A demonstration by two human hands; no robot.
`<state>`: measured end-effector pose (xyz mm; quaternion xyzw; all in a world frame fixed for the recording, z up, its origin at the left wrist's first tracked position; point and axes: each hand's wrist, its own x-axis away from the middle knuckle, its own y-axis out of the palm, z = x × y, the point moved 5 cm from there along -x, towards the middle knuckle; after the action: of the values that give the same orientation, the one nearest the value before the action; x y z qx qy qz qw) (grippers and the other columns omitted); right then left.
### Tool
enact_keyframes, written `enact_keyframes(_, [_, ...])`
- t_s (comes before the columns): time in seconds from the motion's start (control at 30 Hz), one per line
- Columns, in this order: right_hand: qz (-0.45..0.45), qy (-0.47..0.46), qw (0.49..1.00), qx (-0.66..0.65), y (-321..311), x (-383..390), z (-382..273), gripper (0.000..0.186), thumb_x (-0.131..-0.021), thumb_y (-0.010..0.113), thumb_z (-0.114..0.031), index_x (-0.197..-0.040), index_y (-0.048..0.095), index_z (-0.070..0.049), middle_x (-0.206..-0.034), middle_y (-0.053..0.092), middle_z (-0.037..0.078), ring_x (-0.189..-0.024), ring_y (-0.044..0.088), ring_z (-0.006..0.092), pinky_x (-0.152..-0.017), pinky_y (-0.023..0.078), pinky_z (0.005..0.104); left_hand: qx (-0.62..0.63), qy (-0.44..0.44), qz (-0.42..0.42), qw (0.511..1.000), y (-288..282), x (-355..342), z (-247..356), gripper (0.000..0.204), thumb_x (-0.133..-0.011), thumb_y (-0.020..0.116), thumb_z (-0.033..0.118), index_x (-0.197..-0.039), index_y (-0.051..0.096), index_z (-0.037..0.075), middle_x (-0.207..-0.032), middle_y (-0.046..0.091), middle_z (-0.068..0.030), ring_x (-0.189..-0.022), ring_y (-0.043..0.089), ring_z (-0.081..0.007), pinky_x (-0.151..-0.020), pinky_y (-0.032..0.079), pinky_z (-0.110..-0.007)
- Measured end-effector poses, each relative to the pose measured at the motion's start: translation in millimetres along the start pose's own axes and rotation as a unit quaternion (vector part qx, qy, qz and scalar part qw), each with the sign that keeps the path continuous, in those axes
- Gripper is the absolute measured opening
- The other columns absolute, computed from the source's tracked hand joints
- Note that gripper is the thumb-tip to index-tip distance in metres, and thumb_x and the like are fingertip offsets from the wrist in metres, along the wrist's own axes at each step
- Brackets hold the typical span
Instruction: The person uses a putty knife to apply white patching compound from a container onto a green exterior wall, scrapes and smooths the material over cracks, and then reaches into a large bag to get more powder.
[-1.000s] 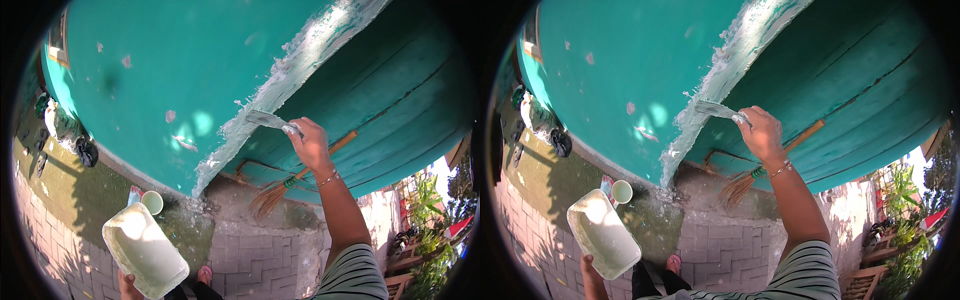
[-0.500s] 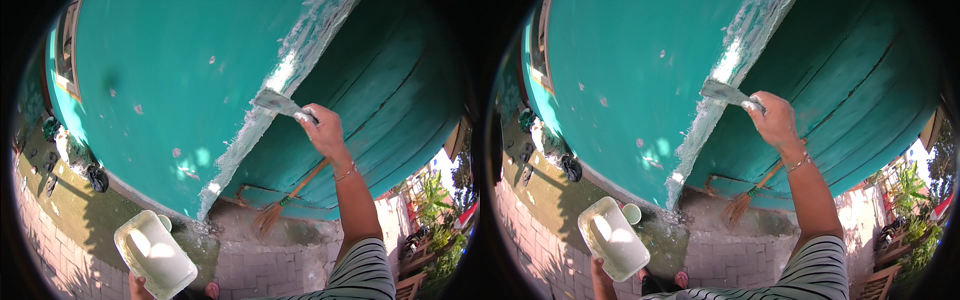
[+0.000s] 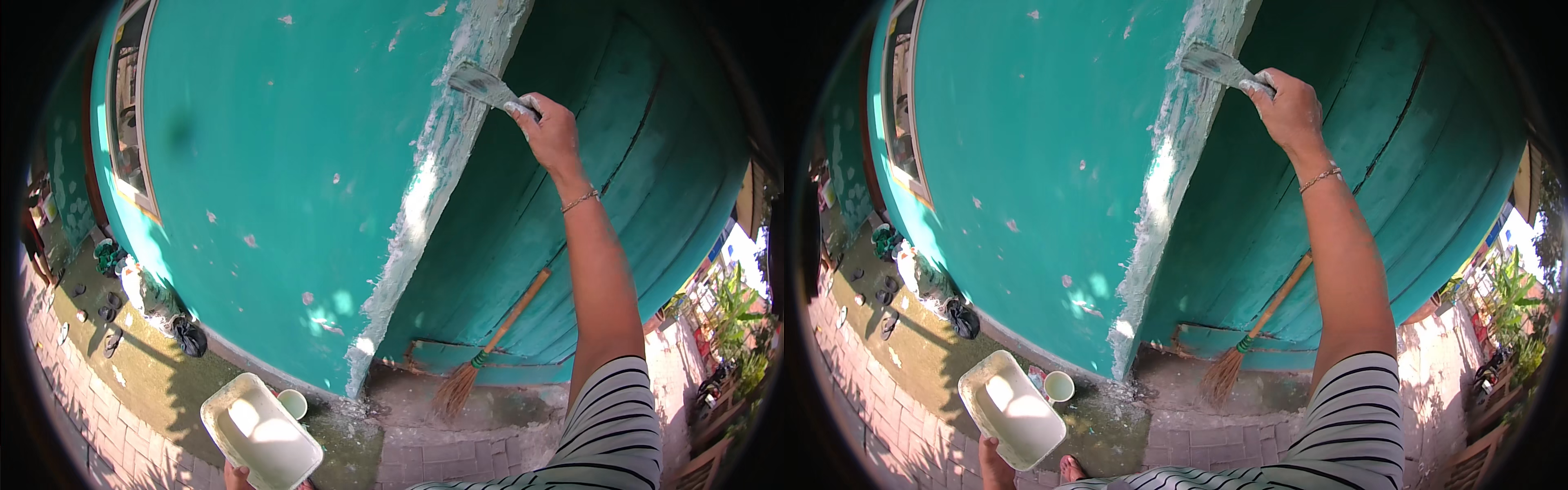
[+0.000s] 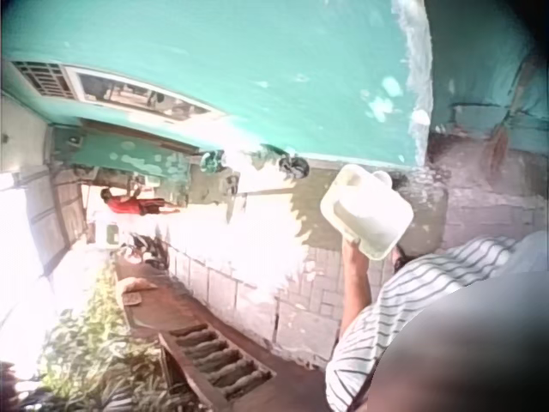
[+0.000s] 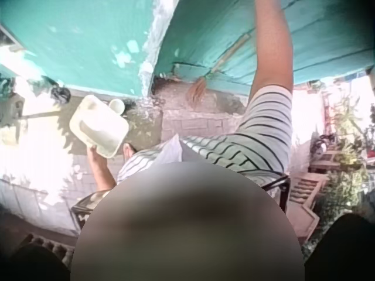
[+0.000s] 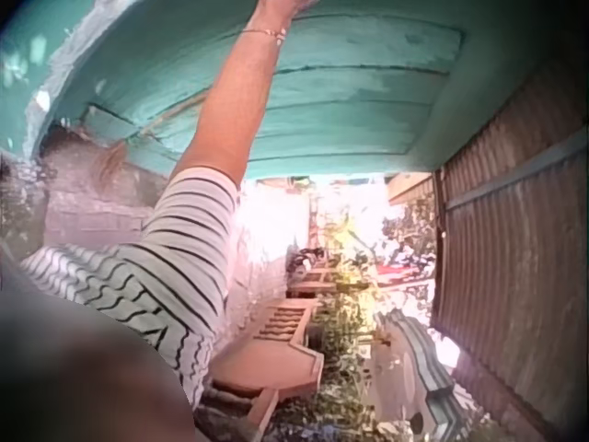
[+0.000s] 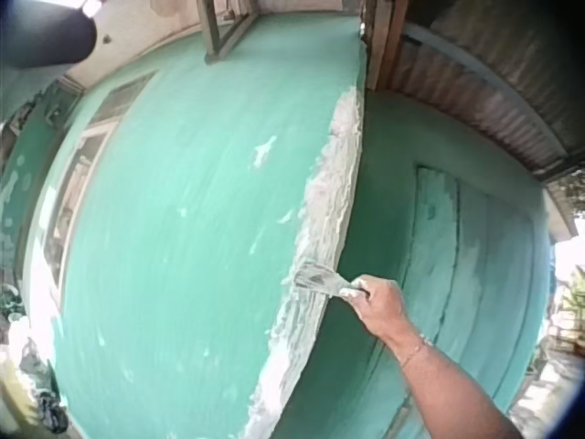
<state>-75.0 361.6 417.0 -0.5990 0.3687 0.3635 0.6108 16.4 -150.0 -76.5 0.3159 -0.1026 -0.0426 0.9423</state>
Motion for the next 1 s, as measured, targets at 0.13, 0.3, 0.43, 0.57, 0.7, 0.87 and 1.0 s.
enact_keyframes(0.13, [-0.004,0.050,0.988,-0.143,-33,-35,-1,0.028,-0.089,0.068,-0.024,-0.078,0.060,0.000,-0.062,0.053,0.000,-0.059,0.044,0.0081,-0.055,0.038,0.0265,0.002,-0.016,-0.039,0.999,2,-7,-2,0.072,-0.078,0.066,0.033,-0.137,0.040,0.000,-0.127,0.053,-0.0140,-0.117,0.053,-0.0285,-0.098,0.045,-0.043])
enact_keyframes(0.3, [-0.238,0.006,0.969,-0.072,12,52,-33,0.021,-0.083,0.069,-0.026,-0.084,0.065,-0.005,-0.068,0.059,0.014,-0.062,0.056,0.0295,-0.061,0.045,0.0381,0.002,-0.049,-0.027,0.998,-25,-10,-5,0.071,-0.084,0.061,0.028,-0.143,0.034,-0.002,-0.137,0.047,-0.0207,-0.124,0.050,-0.0345,-0.103,0.042,-0.048])
enact_keyframes(0.43, [-0.255,0.039,0.966,-0.015,32,78,-10,0.020,-0.083,0.070,-0.028,-0.087,0.068,-0.009,-0.075,0.065,0.013,-0.073,0.062,0.0348,-0.068,0.048,0.0422,0.003,-0.048,-0.018,0.999,-5,-8,2,0.066,-0.087,0.058,0.027,-0.142,0.036,-0.001,-0.136,0.048,-0.0183,-0.124,0.049,-0.0334,-0.104,0.041,-0.047])
enact_keyframes(0.57, [-0.172,0.040,0.984,-0.035,16,40,5,0.019,-0.083,0.070,-0.028,-0.087,0.068,-0.010,-0.074,0.065,0.010,-0.069,0.060,0.0304,-0.065,0.047,0.0389,-0.012,-0.028,-0.028,0.999,-4,-9,2,0.062,-0.089,0.054,0.027,-0.142,0.037,0.000,-0.138,0.047,-0.0158,-0.126,0.047,-0.0310,-0.105,0.040,-0.045])
enact_keyframes(0.7, [-0.064,0.015,0.996,-0.058,-14,-20,25,0.021,-0.084,0.071,-0.029,-0.087,0.067,-0.009,-0.071,0.063,0.007,-0.063,0.057,0.0237,-0.062,0.045,0.0358,-0.017,-0.035,-0.018,0.999,2,-11,6,0.060,-0.091,0.051,0.029,-0.142,0.038,0.001,-0.138,0.047,-0.0152,-0.127,0.046,-0.0296,-0.105,0.038,-0.045])
enact_keyframes(0.87, [0.059,-0.021,0.991,-0.121,-48,-104,37,0.023,-0.085,0.072,-0.027,-0.084,0.066,-0.005,-0.067,0.060,0.003,-0.056,0.049,0.0125,-0.055,0.041,0.0309,-0.014,-0.032,-0.042,0.999,12,-16,8,0.059,-0.093,0.050,0.030,-0.142,0.038,0.001,-0.138,0.047,-0.0144,-0.127,0.045,-0.0289,-0.105,0.038,-0.044])
enact_keyframes(1.0, [0.055,0.068,0.966,-0.243,-64,-147,31,0.029,-0.089,0.068,-0.029,-0.081,0.063,-0.002,-0.065,0.059,0.003,-0.048,0.044,0.0081,-0.046,0.038,0.0272,-0.010,-0.025,-0.062,0.998,15,-16,10,0.058,-0.093,0.050,0.030,-0.142,0.038,0.001,-0.138,0.047,-0.0141,-0.127,0.045,-0.0286,-0.105,0.038,-0.044])
